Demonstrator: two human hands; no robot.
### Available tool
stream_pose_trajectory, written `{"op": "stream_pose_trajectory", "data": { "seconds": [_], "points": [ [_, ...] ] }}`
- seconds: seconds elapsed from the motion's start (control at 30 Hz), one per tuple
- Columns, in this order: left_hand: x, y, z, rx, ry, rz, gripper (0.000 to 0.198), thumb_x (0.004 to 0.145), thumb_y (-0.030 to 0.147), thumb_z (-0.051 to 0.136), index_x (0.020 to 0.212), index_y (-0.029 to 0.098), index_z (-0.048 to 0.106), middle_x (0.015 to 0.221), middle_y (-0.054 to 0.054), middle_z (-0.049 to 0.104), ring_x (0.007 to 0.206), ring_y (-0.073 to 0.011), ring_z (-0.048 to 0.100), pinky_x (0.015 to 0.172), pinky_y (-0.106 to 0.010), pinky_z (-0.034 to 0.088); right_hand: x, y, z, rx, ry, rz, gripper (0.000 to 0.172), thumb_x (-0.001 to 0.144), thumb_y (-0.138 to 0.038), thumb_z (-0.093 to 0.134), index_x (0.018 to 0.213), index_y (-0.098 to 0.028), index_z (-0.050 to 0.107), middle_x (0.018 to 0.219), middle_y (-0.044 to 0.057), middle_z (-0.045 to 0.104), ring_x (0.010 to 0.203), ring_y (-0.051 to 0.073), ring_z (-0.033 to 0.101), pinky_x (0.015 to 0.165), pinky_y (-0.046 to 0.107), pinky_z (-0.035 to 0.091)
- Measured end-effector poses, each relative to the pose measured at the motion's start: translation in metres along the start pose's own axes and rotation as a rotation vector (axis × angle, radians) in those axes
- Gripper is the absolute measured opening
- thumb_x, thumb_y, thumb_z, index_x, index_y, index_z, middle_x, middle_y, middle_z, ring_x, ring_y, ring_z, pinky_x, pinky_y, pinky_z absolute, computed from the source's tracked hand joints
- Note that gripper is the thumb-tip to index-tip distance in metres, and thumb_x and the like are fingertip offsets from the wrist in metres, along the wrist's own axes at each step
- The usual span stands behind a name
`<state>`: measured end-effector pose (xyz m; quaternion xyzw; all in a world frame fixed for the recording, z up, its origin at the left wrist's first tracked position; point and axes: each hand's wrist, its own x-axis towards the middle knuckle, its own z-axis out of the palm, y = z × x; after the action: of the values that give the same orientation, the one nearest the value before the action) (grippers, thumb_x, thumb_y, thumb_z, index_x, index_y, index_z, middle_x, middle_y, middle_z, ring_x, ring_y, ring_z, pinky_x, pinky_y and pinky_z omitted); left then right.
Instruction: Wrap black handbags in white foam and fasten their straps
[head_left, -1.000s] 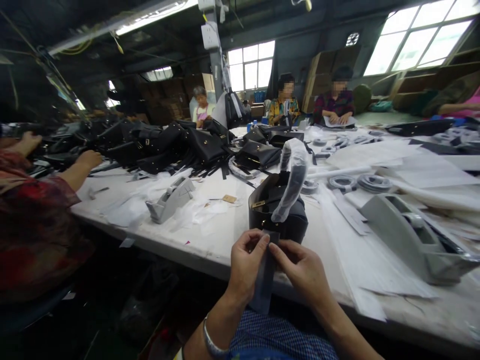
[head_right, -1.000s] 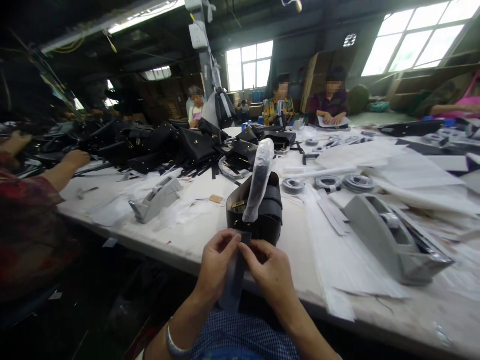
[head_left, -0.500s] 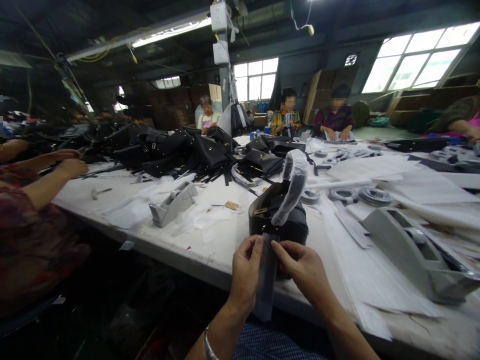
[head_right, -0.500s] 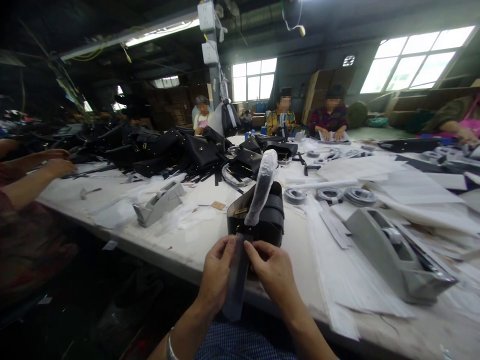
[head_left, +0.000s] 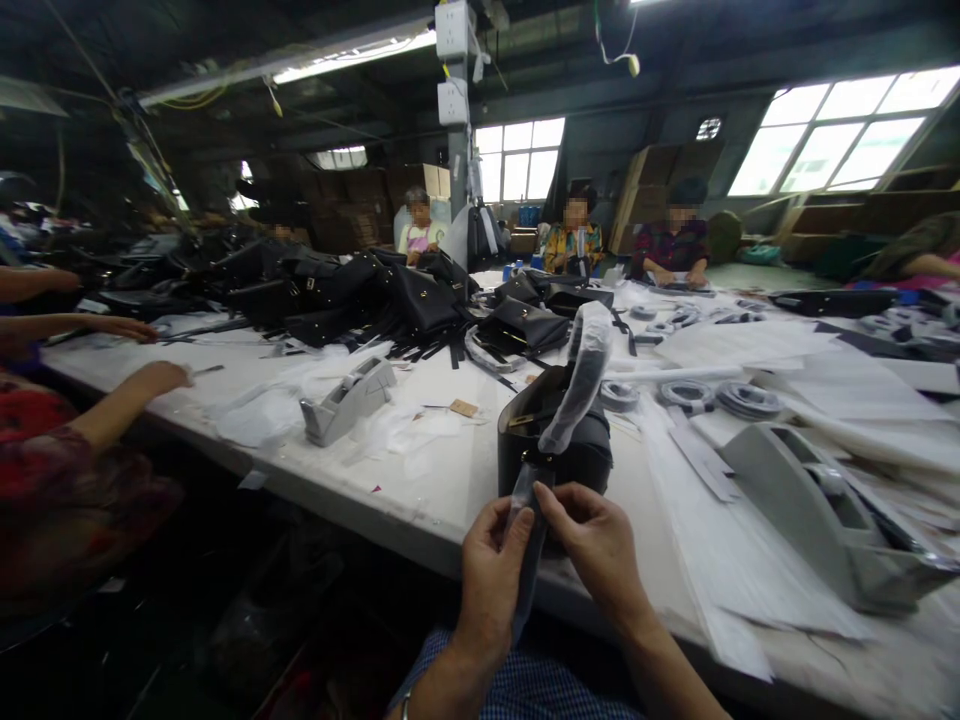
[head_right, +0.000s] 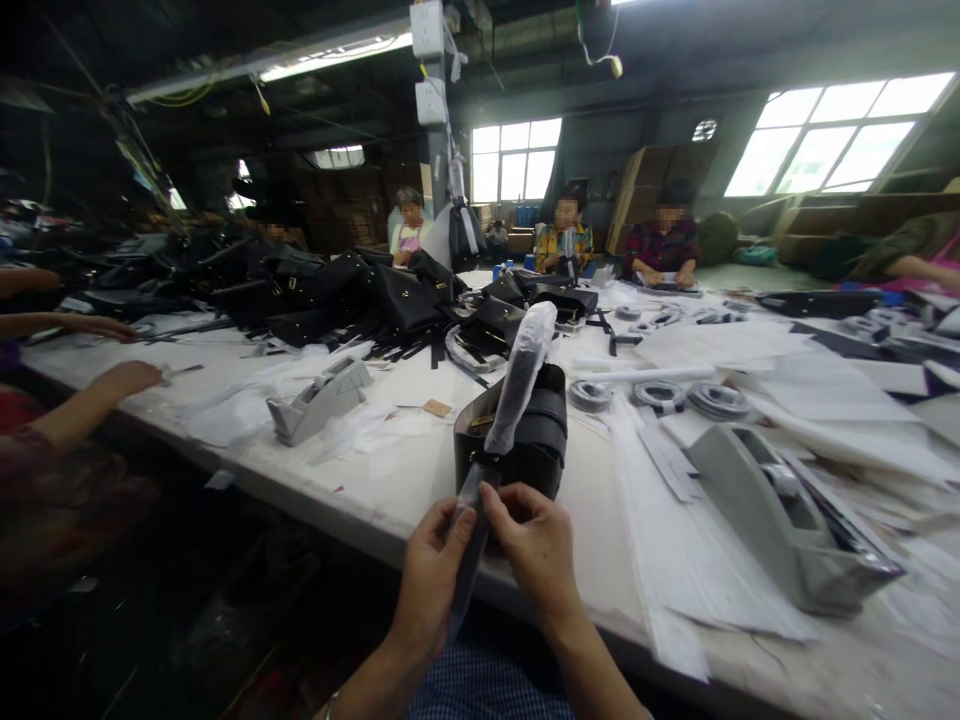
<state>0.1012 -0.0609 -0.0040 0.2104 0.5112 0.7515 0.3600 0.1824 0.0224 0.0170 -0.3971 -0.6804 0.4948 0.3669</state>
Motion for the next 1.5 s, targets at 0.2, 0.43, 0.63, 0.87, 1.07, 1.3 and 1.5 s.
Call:
{"op": "stream_pose_trajectory", "data": {
  "seconds": [0.2,0.43,0.63,0.87,1.07,1.3,1.5],
  "points": [
    [0.0,0.002,-0.001,-0.033,0.068,-0.055,0.038,0.079,0.046,0.076,0.096,0.012,0.071,0.087,-0.008,0.073,0.075,-0.0157,0.066,0.067,-0.024,0.051,-0.001,0.0,0.002,0.043,-0.024,0.004,0.043,0.08,-0.058,0.068,0.068,-0.017,0.07,0.057,0.002,0.061,0.052,0.013,0.054,0.048,0.022,0.04],
    [0.006,0.005,-0.008,0.453,0.125,0.341,0.014,0.089,0.028,0.066,0.092,0.017,0.073,0.082,-0.005,0.071,0.076,-0.0151,0.066,0.069,-0.023,0.053,0.007,-0.007,-0.006,-0.017,-0.153,0.011,0.043,0.083,-0.059,0.066,0.072,-0.017,0.072,0.051,0.001,0.06,0.049,0.013,0.055,0.049,0.022,0.041],
    [0.0,0.014,-0.016,1.024,0.021,0.986,0.027,0.093,0.004,0.055,0.115,0.013,0.067,0.082,-0.006,0.07,0.074,-0.0126,0.067,0.07,-0.02,0.054,0.009,-0.005,-0.002,0.08,-0.226,0.084,0.047,0.082,-0.061,0.065,0.064,-0.017,0.067,0.052,0.002,0.062,0.05,0.013,0.055,0.05,0.022,0.041],
    [0.0,0.043,-0.02,1.448,-0.099,1.156,0.022,0.099,0.013,0.046,0.106,0.009,0.067,0.069,-0.003,0.065,0.061,-0.0152,0.063,0.054,-0.024,0.05,0.014,-0.014,-0.005,0.148,-0.334,0.067,0.053,0.085,-0.064,0.059,0.064,-0.016,0.067,0.059,0.005,0.066,0.054,0.015,0.058,0.052,0.024,0.044],
    [0.004,0.046,-0.03,1.513,-0.157,1.258,0.027,0.099,0.01,0.041,0.107,0.007,0.066,0.07,-0.004,0.065,0.059,-0.0164,0.063,0.051,-0.026,0.049,0.007,-0.014,0.005,-0.004,-0.208,-0.009,0.048,0.082,-0.059,0.065,0.06,-0.016,0.065,0.053,0.001,0.059,0.052,0.013,0.052,0.049,0.023,0.037],
    [-0.023,0.03,-0.052,1.264,-0.379,1.151,0.027,0.097,0.014,0.052,0.122,0.013,0.062,0.073,-0.002,0.067,0.062,-0.0133,0.064,0.059,-0.022,0.053,0.01,-0.011,0.01,0.147,-0.199,0.025,0.046,0.082,-0.056,0.067,0.059,-0.017,0.063,0.052,0.001,0.06,0.05,0.012,0.052,0.05,0.023,0.04],
    [-0.026,0.053,-0.057,0.71,-0.052,0.592,0.016,0.095,0.028,0.057,0.1,0.019,0.069,0.09,-0.006,0.072,0.085,-0.017,0.068,0.082,-0.028,0.054,0.014,-0.009,0.009,0.236,-0.247,-0.023,0.046,0.082,-0.055,0.068,0.059,-0.015,0.065,0.052,0.002,0.062,0.05,0.011,0.052,0.05,0.023,0.04]
  ]
}}
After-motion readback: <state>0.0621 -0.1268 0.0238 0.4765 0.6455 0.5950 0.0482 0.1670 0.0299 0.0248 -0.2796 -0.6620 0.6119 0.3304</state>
